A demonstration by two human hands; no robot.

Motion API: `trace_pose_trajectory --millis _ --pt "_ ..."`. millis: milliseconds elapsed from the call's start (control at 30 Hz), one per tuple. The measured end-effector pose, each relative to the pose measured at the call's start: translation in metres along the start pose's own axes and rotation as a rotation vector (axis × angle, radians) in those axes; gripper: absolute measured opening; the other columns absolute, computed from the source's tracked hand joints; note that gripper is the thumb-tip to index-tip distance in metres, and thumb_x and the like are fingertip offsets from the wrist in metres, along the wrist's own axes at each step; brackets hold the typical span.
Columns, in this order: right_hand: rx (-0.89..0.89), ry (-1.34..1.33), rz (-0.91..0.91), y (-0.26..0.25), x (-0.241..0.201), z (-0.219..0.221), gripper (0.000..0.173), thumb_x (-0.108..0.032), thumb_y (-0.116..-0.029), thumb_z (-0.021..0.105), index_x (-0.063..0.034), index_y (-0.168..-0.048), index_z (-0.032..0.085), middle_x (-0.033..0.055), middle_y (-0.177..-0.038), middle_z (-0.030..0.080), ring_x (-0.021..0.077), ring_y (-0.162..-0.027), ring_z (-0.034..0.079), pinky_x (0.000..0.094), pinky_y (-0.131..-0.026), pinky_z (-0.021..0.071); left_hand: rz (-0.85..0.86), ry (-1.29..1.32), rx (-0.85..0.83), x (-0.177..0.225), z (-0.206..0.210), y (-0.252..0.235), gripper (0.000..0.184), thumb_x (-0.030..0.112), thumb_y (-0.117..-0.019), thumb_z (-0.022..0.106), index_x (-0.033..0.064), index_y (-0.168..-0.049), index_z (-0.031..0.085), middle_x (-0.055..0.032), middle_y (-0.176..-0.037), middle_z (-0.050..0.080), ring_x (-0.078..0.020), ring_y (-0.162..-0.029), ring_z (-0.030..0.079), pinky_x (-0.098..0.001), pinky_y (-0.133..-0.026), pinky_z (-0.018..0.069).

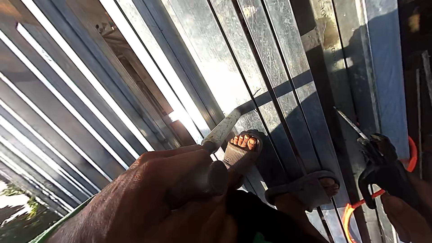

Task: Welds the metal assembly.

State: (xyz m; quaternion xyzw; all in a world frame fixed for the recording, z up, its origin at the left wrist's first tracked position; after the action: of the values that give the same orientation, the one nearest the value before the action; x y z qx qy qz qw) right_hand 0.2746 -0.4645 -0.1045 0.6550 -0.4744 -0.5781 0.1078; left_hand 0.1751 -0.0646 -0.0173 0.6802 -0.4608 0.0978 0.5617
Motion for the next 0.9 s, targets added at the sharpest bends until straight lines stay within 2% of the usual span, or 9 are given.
trace_pose_trajectory --millis 67,133,200,433,567,633,700,767,900 --pt "-0.013 -0.004 -0.006 -0.001 0.002 0.001 0.059 -0.031 -0.1078 0.048 0.0099 -0.149 0.036 0.0183 -0.089 0.064 0.0179 -0.063 0.060 0.0384 -0.057 0.0552 -0.030 -0.031 -0.009 0.006 0.000 -0.002 0.024 0.041 -0.0943 0.068 0.0165 -0.095 0.068 0.0083 -0.079 0.061 0.0006 -0.070 0.055 -0.0227 -0.059 0.0448" --pt "-0.031 0.002 0.000 -0.001 0.003 0.002 0.058 -0.031 -0.1076 0.048 0.0099 -0.148 0.037 0.0205 -0.090 0.064 0.0206 -0.064 0.061 0.0406 -0.058 0.0552 0.059 -0.053 0.023 0.003 0.004 -0.004 0.024 0.042 -0.0927 0.069 0.0195 -0.087 0.065 0.0103 -0.073 0.057 0.0005 -0.064 0.053 -0.0223 -0.054 0.0424" --pt "-0.049 0.011 0.009 -0.001 0.003 0.004 0.058 -0.033 -0.1077 0.048 0.0079 -0.148 0.039 0.0199 -0.090 0.064 0.0209 -0.064 0.061 0.0411 -0.058 0.0553 0.110 -0.064 0.057 -0.002 0.007 -0.002 0.023 0.045 -0.0912 0.070 0.0227 -0.089 0.065 0.0129 -0.075 0.058 0.0019 -0.067 0.055 -0.0212 -0.057 0.0466" --pt "-0.073 -0.001 -0.014 -0.013 -0.003 0.011 0.059 -0.035 -0.1080 0.047 0.0077 -0.148 0.039 0.0209 -0.088 0.065 0.0221 -0.064 0.062 0.0423 -0.057 0.0557 0.166 -0.113 0.116 -0.001 0.003 -0.007 0.024 0.039 -0.0909 0.069 0.0212 -0.078 0.062 0.0103 -0.071 0.057 -0.0001 -0.064 0.054 -0.0214 -0.054 0.0426" --pt "-0.124 0.038 -0.029 -0.029 -0.016 0.025 0.057 -0.040 -0.1085 0.045 0.0022 -0.147 0.044 0.0171 -0.087 0.067 0.0183 -0.065 0.064 0.0392 -0.056 0.0560 0.295 -0.183 -0.015 0.000 -0.005 -0.019 0.024 0.041 -0.0931 0.067 0.0197 -0.083 0.062 0.0086 -0.072 0.058 -0.0016 -0.066 0.056 -0.0224 -0.055 0.0457" --pt "-0.135 0.069 -0.070 -0.046 -0.023 0.037 0.058 -0.043 -0.1084 0.043 -0.0008 -0.148 0.046 0.0139 -0.090 0.069 0.0165 -0.067 0.065 0.0376 -0.058 0.0570 0.303 -0.187 0.024 -0.006 -0.012 -0.018 0.023 0.041 -0.0918 0.068 0.0210 -0.082 0.062 0.0100 -0.071 0.057 -0.0011 -0.064 0.055 -0.0226 -0.055 0.0453" --pt "-0.076 0.092 -0.137 -0.064 -0.024 0.055 0.059 -0.052 -0.1075 0.038 -0.0085 -0.145 0.051 0.0058 -0.083 0.069 0.0107 -0.063 0.064 0.0328 -0.054 0.0554 0.299 -0.172 0.068 -0.012 -0.017 -0.019 0.020 0.039 -0.0895 0.071 0.0231 -0.081 0.064 0.0114 -0.070 0.061 0.0000 -0.063 0.056 -0.0223 -0.054 0.0456" --pt "-0.042 0.113 -0.192 -0.082 -0.026 0.072 0.060 -0.056 -0.1069 0.035 -0.0113 -0.142 0.054 0.0013 -0.075 0.066 0.0086 -0.057 0.060 0.0312 -0.048 0.0517 0.308 -0.194 0.011 -0.006 -0.019 -0.024 0.022 0.040 -0.0912 0.069 0.0218 -0.082 0.062 0.0101 -0.071 0.058 -0.0006 -0.064 0.055 -0.0219 -0.054 0.0439" --pt "-0.059 0.164 -0.213 -0.112 -0.032 0.092 0.061 -0.054 -0.1078 0.032 -0.0077 -0.139 0.057 0.0021 -0.065 0.062 0.0146 -0.052 0.059 0.0369 -0.044 0.0485 0.314 -0.204 -0.060 0.004 -0.017 -0.034 0.025 0.041 -0.0923 0.068 0.0189 -0.082 0.061 0.0074 -0.070 0.057 -0.0030 -0.063 0.055 -0.0227 -0.051 0.0419"
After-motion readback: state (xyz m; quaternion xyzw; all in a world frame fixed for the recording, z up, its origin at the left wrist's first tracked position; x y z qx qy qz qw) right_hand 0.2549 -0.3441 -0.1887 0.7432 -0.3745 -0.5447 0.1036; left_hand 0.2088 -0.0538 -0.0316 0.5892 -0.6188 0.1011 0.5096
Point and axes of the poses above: each hand's wrist, its own y-axis away from the middle knuckle, its own z-axis out of the palm, x = y × z, the point moved 7 cm from there along -y, towards the middle knuckle
